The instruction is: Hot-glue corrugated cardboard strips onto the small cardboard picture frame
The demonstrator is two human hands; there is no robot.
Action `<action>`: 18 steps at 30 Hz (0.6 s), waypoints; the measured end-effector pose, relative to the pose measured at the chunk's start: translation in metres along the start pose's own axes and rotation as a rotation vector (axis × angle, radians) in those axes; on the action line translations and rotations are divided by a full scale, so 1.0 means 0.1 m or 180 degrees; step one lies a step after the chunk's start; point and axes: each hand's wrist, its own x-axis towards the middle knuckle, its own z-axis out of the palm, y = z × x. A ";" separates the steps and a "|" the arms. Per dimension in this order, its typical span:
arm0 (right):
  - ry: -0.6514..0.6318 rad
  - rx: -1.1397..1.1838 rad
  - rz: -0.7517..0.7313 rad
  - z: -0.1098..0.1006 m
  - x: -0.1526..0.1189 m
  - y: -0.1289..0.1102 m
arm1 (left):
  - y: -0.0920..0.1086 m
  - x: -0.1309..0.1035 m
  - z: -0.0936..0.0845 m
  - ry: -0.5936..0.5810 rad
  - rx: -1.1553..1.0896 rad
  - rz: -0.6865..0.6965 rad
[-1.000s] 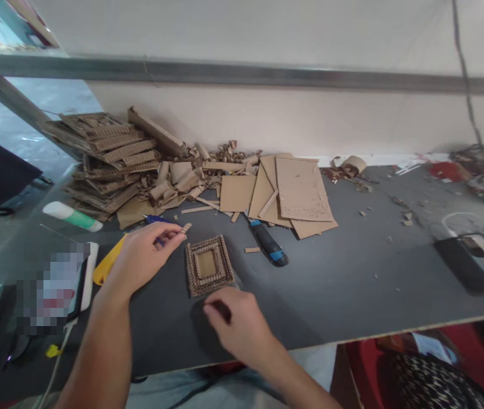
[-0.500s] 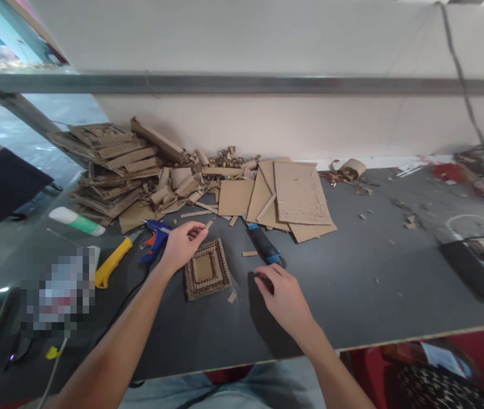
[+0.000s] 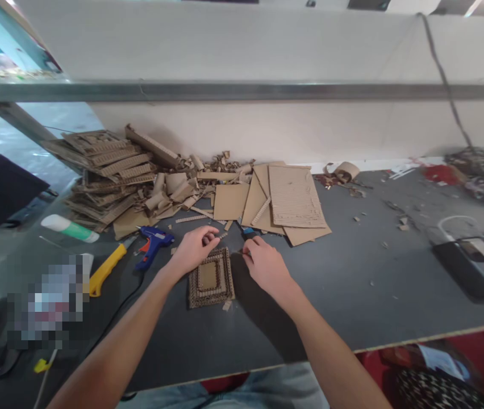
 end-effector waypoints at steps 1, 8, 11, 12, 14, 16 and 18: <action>0.0056 0.0178 -0.0079 0.00 0.03 0.01 | 0.02 0.01 -0.05 -0.0044 0.0043 0.0058; 0.0157 0.0612 -0.0609 -0.13 0.37 -0.11 | 0.32 0.11 -0.41 -0.0944 0.0189 0.0726; 0.0298 0.0867 -0.0910 -0.26 0.49 -0.20 | 0.39 0.13 -0.52 -0.0925 0.0300 0.0776; 0.0304 0.0931 -0.0980 -0.30 0.51 -0.22 | 0.40 0.13 -0.55 -0.0863 0.0295 0.0757; 0.0240 0.1046 -0.1049 -0.35 0.55 -0.25 | 0.40 0.12 -0.60 -0.0760 0.0222 0.0689; 0.0141 0.1158 -0.1036 -0.37 0.59 -0.26 | 0.39 0.10 -0.64 -0.0710 0.0134 0.0602; 0.0074 0.1218 -0.0995 -0.36 0.61 -0.26 | 0.38 0.09 -0.68 -0.0676 0.0057 0.0529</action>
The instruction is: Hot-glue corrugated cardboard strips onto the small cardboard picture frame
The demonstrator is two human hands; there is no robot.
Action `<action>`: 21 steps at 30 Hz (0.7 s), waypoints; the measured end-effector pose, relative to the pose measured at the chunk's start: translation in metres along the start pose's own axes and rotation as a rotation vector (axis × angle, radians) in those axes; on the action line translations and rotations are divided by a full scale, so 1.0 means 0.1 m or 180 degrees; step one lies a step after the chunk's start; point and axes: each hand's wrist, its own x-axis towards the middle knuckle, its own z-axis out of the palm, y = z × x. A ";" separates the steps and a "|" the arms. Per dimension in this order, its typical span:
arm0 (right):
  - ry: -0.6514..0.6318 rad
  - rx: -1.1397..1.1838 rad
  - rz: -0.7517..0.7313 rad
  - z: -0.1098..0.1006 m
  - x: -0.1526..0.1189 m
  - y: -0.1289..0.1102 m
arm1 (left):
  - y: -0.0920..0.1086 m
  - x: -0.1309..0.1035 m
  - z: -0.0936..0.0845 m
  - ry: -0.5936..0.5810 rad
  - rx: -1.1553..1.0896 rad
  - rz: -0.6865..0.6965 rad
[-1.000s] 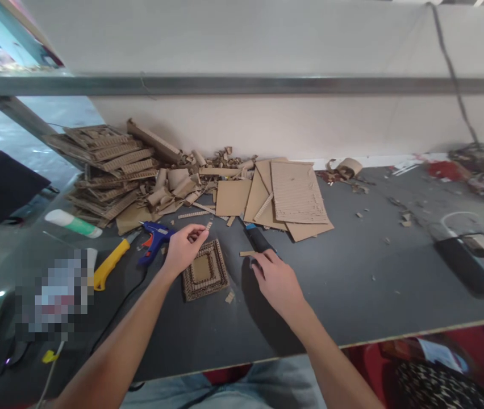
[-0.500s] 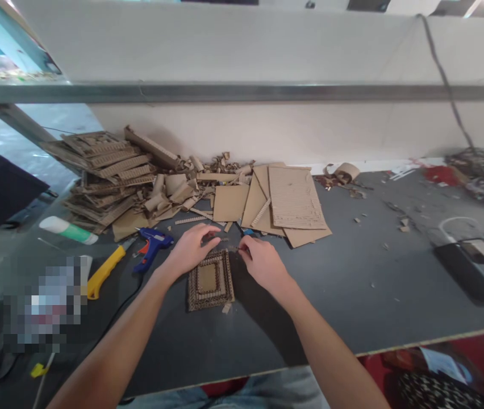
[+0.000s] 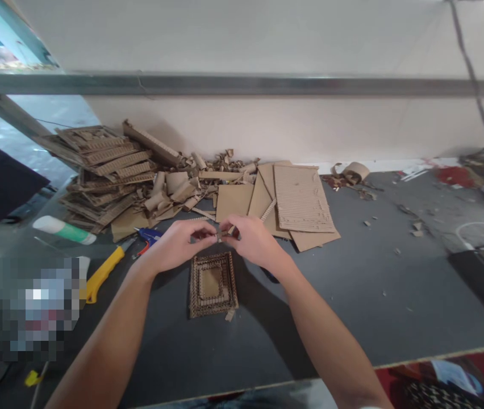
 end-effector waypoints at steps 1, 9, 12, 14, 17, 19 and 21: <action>-0.0022 0.0011 0.0013 0.01 0.01 0.01 | -0.01 -0.01 -0.01 0.0025 -0.0019 -0.0022; -0.0053 0.0145 0.0176 0.01 0.02 -0.01 | -0.04 0.00 -0.04 0.0080 -0.0113 -0.0011; -0.0075 0.0148 0.0179 0.00 0.01 -0.03 | -0.04 0.00 -0.03 0.0089 -0.0151 0.0040; -0.0067 0.0160 0.0159 0.00 0.01 -0.05 | -0.03 0.00 -0.01 0.0128 -0.0147 0.0051; -0.0036 0.0138 0.0136 0.00 -0.01 -0.07 | 0.02 -0.02 0.01 0.0248 -0.0045 0.0091; -0.0019 0.0100 0.0093 -0.01 -0.02 -0.09 | 0.06 -0.02 0.00 0.0297 0.0039 0.0144; -0.0014 0.0045 -0.0014 -0.03 -0.03 -0.11 | 0.10 -0.02 -0.04 0.0296 0.0076 0.0206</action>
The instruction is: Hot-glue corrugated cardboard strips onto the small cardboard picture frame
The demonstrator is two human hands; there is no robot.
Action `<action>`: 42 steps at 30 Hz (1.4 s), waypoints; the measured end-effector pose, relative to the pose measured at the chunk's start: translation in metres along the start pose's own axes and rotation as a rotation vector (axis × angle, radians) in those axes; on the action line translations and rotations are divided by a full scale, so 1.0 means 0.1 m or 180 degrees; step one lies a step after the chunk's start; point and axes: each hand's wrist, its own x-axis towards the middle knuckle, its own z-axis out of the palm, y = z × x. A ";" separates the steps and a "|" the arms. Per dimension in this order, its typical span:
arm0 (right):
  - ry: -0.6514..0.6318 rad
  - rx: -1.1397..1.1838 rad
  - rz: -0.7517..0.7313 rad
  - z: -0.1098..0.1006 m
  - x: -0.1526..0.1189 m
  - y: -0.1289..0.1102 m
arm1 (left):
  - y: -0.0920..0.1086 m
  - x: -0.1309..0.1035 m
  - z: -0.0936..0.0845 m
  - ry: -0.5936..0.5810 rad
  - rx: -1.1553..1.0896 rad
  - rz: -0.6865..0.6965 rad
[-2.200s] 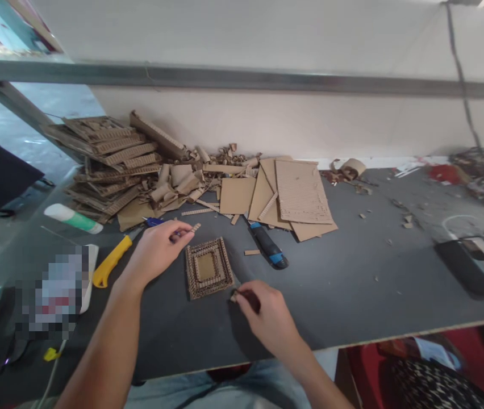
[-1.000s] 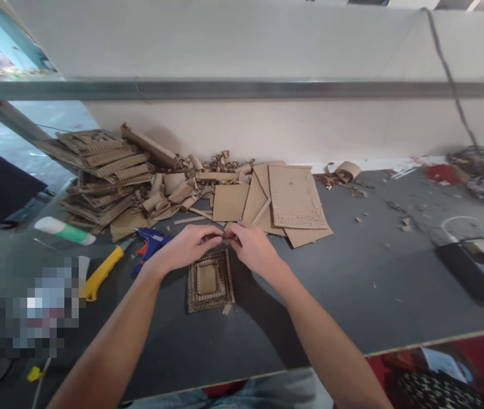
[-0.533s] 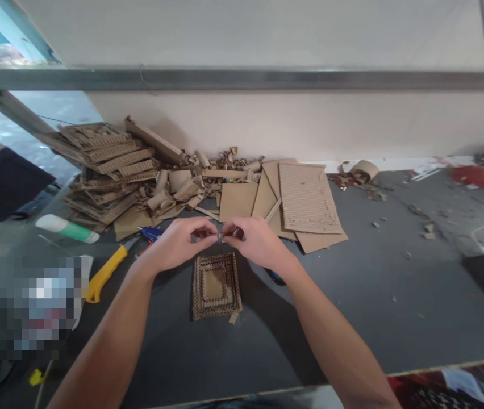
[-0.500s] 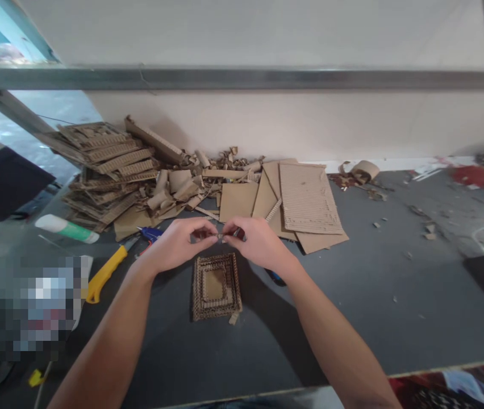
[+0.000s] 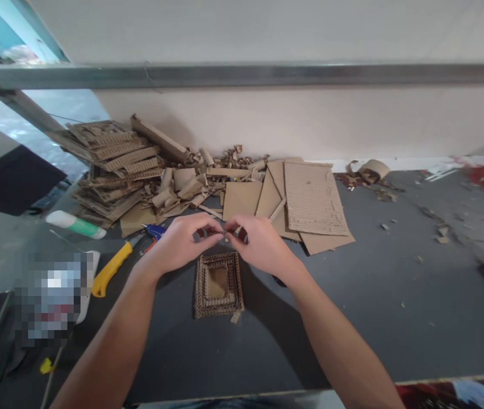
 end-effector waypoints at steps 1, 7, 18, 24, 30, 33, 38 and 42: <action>-0.0006 -0.0035 -0.0064 -0.01 0.00 -0.01 | 0.02 0.01 -0.03 -0.0021 0.0015 0.0032; 0.0037 -0.0181 -0.0178 -0.07 -0.02 -0.03 | 0.09 0.13 -0.19 -0.0343 0.0176 0.0036; -0.0002 -0.0219 -0.0283 -0.12 -0.05 -0.09 | 0.19 0.05 -0.15 -0.0274 0.0267 0.0002; 0.0159 -0.0420 -0.0539 0.01 -0.05 -0.15 | 0.18 -0.11 -0.16 -0.0080 0.0619 0.0260; 0.0271 -0.0768 -0.0582 0.10 -0.05 -0.12 | 0.13 -0.09 -0.09 -0.0100 0.0777 0.0251; 0.0365 -0.0870 -0.0560 0.08 -0.05 -0.11 | 0.10 -0.07 -0.05 0.0001 0.0845 0.0345; 0.0405 -0.0876 -0.0641 0.06 -0.04 -0.10 | 0.08 -0.08 -0.06 0.0069 0.0669 0.0303; 0.0324 -0.0837 -0.0584 0.09 -0.03 -0.09 | 0.10 -0.08 -0.12 -0.0118 0.0568 0.0221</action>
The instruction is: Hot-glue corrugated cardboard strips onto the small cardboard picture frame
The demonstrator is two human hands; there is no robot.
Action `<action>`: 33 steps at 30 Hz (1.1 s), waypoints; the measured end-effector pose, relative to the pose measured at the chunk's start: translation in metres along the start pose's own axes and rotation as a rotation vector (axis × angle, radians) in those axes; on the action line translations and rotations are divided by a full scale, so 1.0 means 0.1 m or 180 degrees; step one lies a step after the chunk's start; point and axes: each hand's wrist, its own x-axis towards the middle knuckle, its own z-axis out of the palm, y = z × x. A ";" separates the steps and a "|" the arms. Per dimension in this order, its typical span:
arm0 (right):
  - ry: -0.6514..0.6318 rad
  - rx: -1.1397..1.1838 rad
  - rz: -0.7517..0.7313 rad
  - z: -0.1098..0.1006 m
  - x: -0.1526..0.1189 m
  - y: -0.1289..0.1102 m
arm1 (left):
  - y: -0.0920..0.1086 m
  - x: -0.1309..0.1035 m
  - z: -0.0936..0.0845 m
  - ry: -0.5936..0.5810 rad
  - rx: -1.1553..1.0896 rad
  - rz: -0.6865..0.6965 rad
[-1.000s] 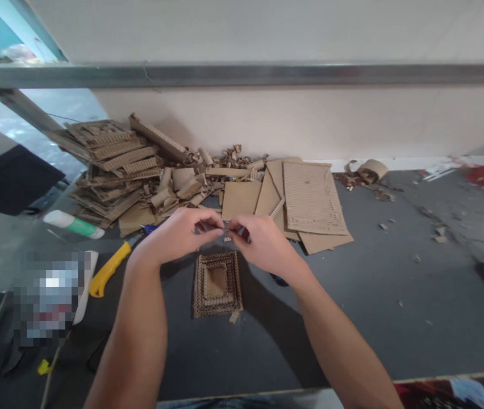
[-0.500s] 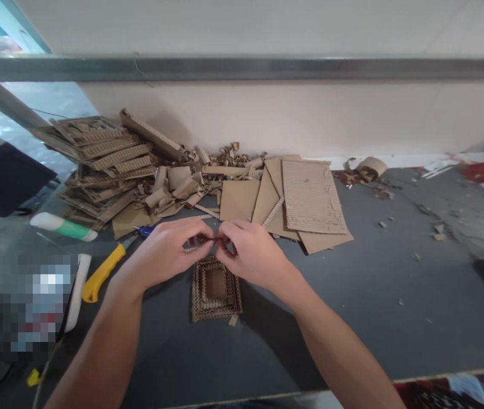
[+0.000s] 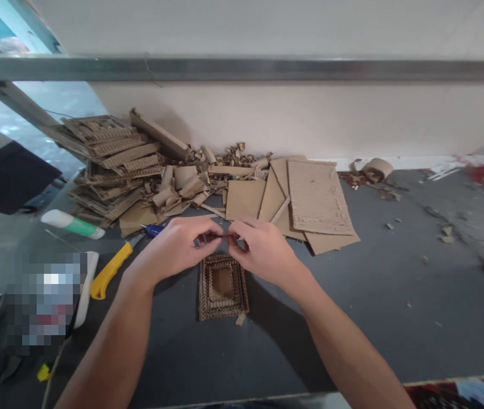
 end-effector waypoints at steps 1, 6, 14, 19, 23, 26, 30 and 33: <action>-0.0030 0.0017 0.0027 0.00 0.00 0.00 | 0.00 0.00 -0.01 -0.0013 0.0016 -0.0007; -0.0185 0.0159 0.0022 -0.01 -0.01 0.01 | -0.01 0.00 0.02 0.0000 0.0151 0.0012; 0.0170 0.0040 -0.0156 0.05 -0.01 0.00 | 0.01 0.00 0.03 0.0200 -0.0088 -0.0020; 0.0161 0.0112 -0.0175 0.06 -0.01 0.02 | -0.02 -0.01 0.00 0.0196 -0.0041 0.0004; 0.0142 0.0153 -0.0179 0.05 0.00 0.04 | -0.04 -0.01 -0.01 0.0217 0.0041 0.0023; 0.0152 0.0161 -0.0238 0.05 0.00 0.04 | -0.04 -0.01 0.00 0.0195 0.0086 0.0040; 0.0342 0.0111 -0.0282 0.07 0.00 0.02 | -0.03 0.00 0.01 0.0199 0.0122 0.0095; 0.0457 0.0118 -0.0366 0.07 -0.01 0.01 | -0.02 0.00 0.01 0.0267 0.0087 0.0154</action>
